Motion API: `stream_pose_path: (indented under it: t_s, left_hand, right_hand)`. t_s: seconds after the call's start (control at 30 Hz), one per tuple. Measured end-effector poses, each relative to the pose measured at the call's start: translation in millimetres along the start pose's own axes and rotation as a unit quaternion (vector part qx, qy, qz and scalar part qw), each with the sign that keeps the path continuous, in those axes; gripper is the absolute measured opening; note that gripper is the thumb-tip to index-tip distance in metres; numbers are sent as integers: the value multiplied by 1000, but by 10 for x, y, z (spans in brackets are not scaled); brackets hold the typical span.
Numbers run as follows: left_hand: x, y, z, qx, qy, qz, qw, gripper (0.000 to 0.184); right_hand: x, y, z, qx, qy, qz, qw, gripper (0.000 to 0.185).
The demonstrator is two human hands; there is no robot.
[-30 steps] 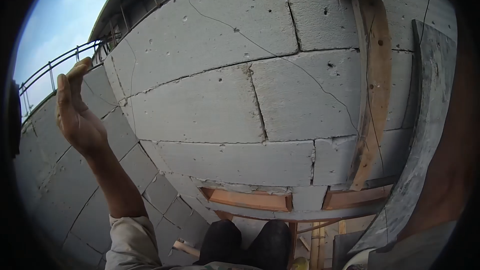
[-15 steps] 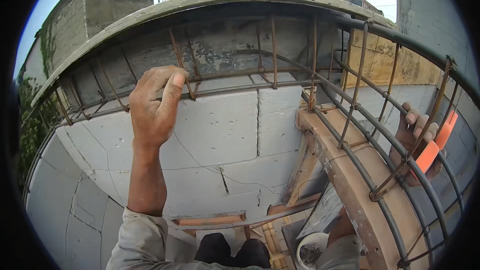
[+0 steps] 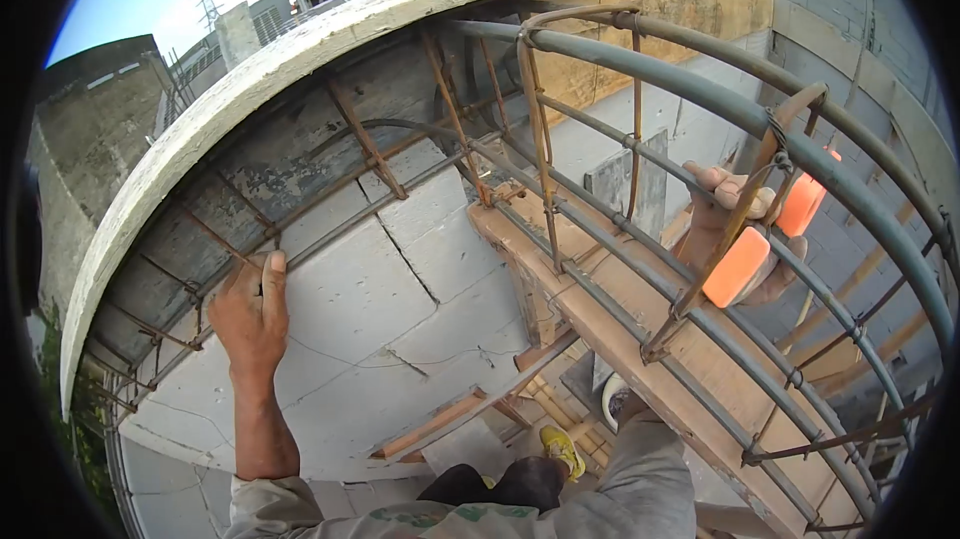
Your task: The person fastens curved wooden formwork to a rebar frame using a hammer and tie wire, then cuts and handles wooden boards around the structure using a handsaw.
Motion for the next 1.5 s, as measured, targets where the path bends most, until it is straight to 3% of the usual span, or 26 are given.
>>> stream_pose_path:
  t_s: [0.07, 0.13, 0.27, 0.33, 0.43, 0.5, 0.57, 0.7, 0.83, 0.97, 1.1, 1.17, 1.27, 1.43, 1.5]
  left_hand:
    - [5, -67, -27, -32, -52, 24, 998, 29]
    - [6, -61, -16, 0, -32, 12, 999, 31]
    - [11, -84, -20, -2, -32, 17, 999, 31]
    - [13, -99, -24, -20, -41, 8, 999, 32]
    - [26, -152, -71, -12, -10, -12, 1000, 35]
    - [-3, -161, -79, -11, -59, -5, 998, 36]
    - [-8, -203, -58, -7, -91, -7, 996, 37]
    - [-43, -239, -104, 32, -96, -18, 995, 40]
    - [9, -335, -177, 31, -97, -3, 995, 43]
    - [29, -380, -242, -2, -153, 47, 987, 46]
    - [40, -526, -412, 24, -133, 31, 990, 51]
    - [72, -648, -532, 30, -116, 21, 993, 55]
    - [56, -522, -412, 30, -168, 65, 983, 48]
    - [26, -414, -318, 43, -172, 29, 984, 43]
    - [35, -376, -162, 51, -190, 38, 980, 41]
  right_hand:
    - [183, -96, 154, -57, 156, -9, 986, 61]
    - [180, -89, 46, -134, 158, -23, 978, 65]
    - [315, -222, 239, -127, 169, -70, 975, 66]
    - [270, -350, 129, -148, 63, -57, 985, 51]
    - [750, -655, 670, -33, 257, -1, 966, 46]
    - [1179, -790, 888, 48, 450, 9, 892, 36]
    - [1614, -942, 819, 192, 538, -70, 818, 32]
    - [2503, -1151, 136, 426, 546, -284, 663, 25]
    - [3380, -1073, -1076, 423, 604, -421, 528, 19]
    - [3820, -1525, -2150, 542, 494, -626, 265, 33]
    - [3499, -2255, -2653, 602, 317, -701, 213, 38]
    - [2872, -2506, -2864, 597, 243, -737, 200, 38]
    - [2425, -2775, -3023, 588, 132, -783, 151, 37]
    - [1023, -2896, -3772, 659, 150, -723, 145, 34]
    - [530, -2949, -4031, 671, 199, -690, 187, 35]
Point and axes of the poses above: each hand's wrist, its own x-axis away from the middle knuckle, its own z-axis out of the back of the hand, y = z × x, the point moved 7 cm from there along -x, towards the middle knuckle, and after that the axes turned 6 degrees about y, right-handed, at the moved point
